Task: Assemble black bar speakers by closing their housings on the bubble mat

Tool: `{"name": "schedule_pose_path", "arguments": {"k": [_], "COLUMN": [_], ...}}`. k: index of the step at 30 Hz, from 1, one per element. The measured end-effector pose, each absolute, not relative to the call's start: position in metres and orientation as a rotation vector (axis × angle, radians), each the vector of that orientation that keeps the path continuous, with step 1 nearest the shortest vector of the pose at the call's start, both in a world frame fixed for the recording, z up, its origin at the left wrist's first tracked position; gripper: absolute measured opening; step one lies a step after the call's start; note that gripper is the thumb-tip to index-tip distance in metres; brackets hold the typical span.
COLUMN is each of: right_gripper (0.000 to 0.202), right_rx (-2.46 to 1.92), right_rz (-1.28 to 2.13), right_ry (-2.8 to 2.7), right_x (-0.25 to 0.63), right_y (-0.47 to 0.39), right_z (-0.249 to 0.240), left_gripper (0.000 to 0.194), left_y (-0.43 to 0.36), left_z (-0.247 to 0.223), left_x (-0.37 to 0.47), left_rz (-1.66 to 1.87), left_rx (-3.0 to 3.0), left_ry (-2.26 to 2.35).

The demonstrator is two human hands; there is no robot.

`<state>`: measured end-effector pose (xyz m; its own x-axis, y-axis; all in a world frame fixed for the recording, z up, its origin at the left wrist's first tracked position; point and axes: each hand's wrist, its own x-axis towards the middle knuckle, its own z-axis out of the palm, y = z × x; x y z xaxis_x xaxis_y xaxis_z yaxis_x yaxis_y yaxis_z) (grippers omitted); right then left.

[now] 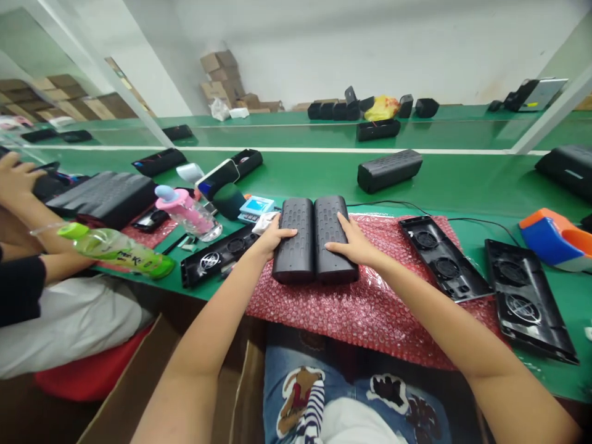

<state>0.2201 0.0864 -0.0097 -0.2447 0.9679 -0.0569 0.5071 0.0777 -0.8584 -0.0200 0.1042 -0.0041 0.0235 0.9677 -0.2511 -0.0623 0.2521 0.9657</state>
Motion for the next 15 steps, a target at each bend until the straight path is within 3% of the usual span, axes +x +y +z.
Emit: {"name": "schedule_pose_path", "arguments": {"k": [6,10,15], "right_gripper": [0.103,0.098,0.087], "right_rx": [-1.470,-1.611,-1.542], "right_rz": [1.088,0.929,0.435], "right_ry": [-1.888,-2.070,-2.225], "right_x": [0.230,0.232,0.215], "right_y": [0.087,0.085,0.092], "right_z": [-0.014,0.013,0.061], "left_gripper": [0.084,0.077,0.047], "left_y": [0.107,0.103,0.046], "left_z": [-0.007,-0.007,-0.042], "left_x": [-0.020,-0.017,-0.051], "left_rz": [1.059,1.139,1.880], "left_rx": [1.035,1.093,1.103], "left_ry": [1.215,1.280,1.622]}}
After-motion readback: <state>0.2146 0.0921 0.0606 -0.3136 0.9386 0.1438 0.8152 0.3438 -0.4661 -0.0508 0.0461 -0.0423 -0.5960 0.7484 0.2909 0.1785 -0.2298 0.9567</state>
